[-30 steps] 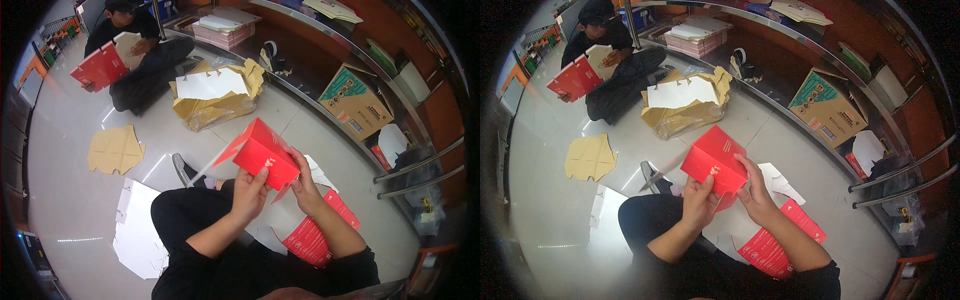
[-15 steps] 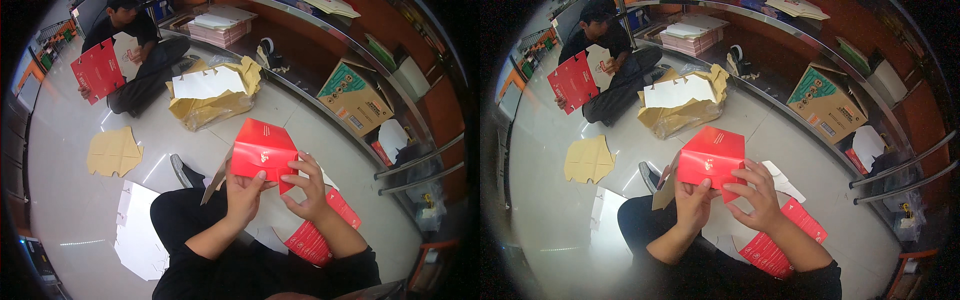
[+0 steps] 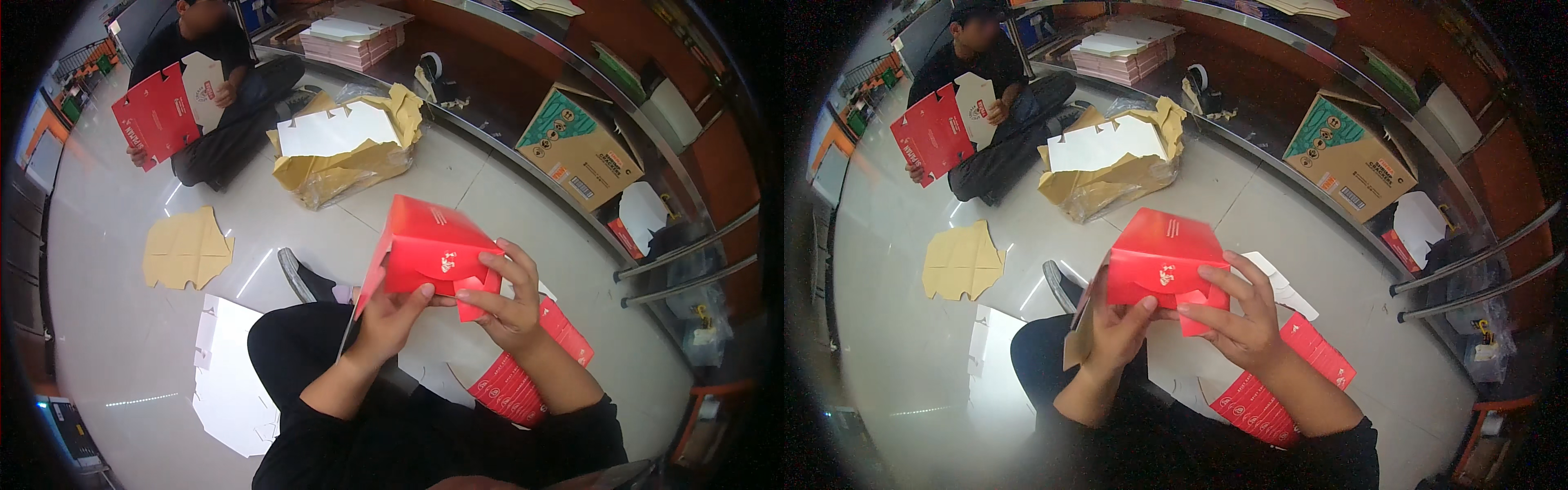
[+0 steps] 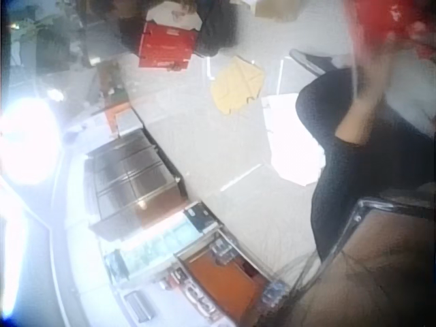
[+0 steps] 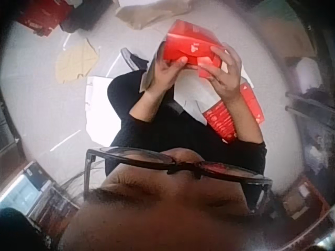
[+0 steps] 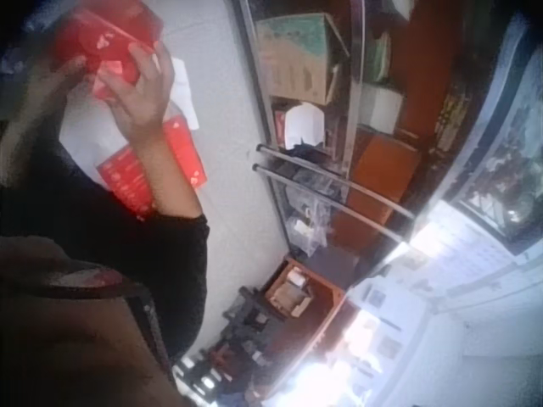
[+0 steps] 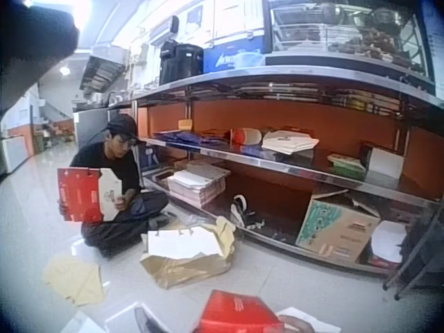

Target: The person sits on the floor and assembles red and white cardboard boxes by folding the flat pieces into shape and inserting smaller red inserts. The person repeatedly picks up flat pieces, folds them, and stacks the finished boxes.

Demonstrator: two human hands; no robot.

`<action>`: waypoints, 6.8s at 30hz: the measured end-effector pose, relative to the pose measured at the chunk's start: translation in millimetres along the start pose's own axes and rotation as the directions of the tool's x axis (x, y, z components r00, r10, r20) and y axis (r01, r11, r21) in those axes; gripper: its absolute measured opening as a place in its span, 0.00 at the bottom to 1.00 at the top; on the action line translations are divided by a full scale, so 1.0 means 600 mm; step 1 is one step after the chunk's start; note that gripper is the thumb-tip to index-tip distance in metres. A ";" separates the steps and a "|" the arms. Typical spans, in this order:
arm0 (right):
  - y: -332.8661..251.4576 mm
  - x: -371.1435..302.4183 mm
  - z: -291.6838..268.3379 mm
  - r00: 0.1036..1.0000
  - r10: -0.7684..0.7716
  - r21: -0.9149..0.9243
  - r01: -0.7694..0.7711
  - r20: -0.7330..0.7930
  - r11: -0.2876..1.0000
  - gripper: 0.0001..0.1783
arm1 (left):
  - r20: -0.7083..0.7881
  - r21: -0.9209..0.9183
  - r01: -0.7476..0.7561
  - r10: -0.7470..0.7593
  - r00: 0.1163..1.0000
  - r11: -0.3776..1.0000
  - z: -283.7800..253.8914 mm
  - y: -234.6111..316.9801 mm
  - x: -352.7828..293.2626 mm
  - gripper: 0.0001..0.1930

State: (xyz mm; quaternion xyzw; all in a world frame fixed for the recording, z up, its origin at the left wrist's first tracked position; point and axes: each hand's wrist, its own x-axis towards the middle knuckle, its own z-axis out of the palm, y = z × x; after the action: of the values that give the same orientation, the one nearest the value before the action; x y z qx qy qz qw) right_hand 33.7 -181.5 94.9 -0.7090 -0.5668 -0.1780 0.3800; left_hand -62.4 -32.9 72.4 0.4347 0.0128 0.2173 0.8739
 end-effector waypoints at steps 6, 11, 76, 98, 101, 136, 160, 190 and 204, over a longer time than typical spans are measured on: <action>0.004 0.003 0.002 0.997 0.082 -0.012 -0.082 -0.005 0.997 0.19 | 0.080 0.289 -0.027 0.004 0.997 0.957 -0.017 -0.033 -0.003 0.21; -0.003 0.006 0.004 0.996 0.090 -0.105 -0.091 -0.015 0.990 0.22 | 0.009 -0.018 0.049 -0.049 0.999 0.999 0.008 -0.035 0.000 0.20; 0.040 -0.003 -0.001 0.850 0.513 0.262 -0.525 0.120 0.810 0.06 | 0.526 0.796 -0.547 0.149 0.837 0.261 -0.040 0.060 0.051 0.32; 0.045 0.004 -0.242 0.795 0.427 0.417 -0.245 -0.431 0.875 0.12 | 0.200 0.746 0.253 -0.570 0.797 0.616 0.021 -0.011 0.012 0.19; 0.050 -0.015 -0.265 0.827 0.498 0.363 -0.393 -0.263 0.845 0.14 | 0.320 0.783 0.195 -0.651 0.688 0.590 0.023 -0.016 0.009 0.19; 0.141 -0.108 -0.106 0.724 0.412 0.605 -0.690 0.554 0.397 0.10 | 0.476 0.747 -0.084 -0.442 0.760 0.659 0.073 -0.095 0.110 0.15; 0.246 -0.114 -0.018 0.843 0.147 0.709 -0.519 0.518 0.477 0.17 | 0.573 0.794 -0.434 -0.285 0.768 0.426 0.006 -0.181 0.155 0.07; 0.252 -0.144 -0.004 0.828 0.373 0.717 -0.554 0.419 0.424 0.20 | 0.548 0.827 -0.421 -0.366 0.752 0.373 0.027 -0.209 0.153 0.09; 0.260 -0.153 -0.009 0.781 0.412 0.648 -0.621 0.469 0.440 0.21 | 0.341 0.847 -0.114 -0.367 0.866 0.519 0.036 -0.187 0.132 0.11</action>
State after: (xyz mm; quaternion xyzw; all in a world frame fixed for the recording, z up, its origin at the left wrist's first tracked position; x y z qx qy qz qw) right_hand 154.3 -257.5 -16.7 -0.6279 -0.3808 0.2977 0.6100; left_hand 55.2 -77.4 12.9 0.8396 -0.0680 0.0015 0.5390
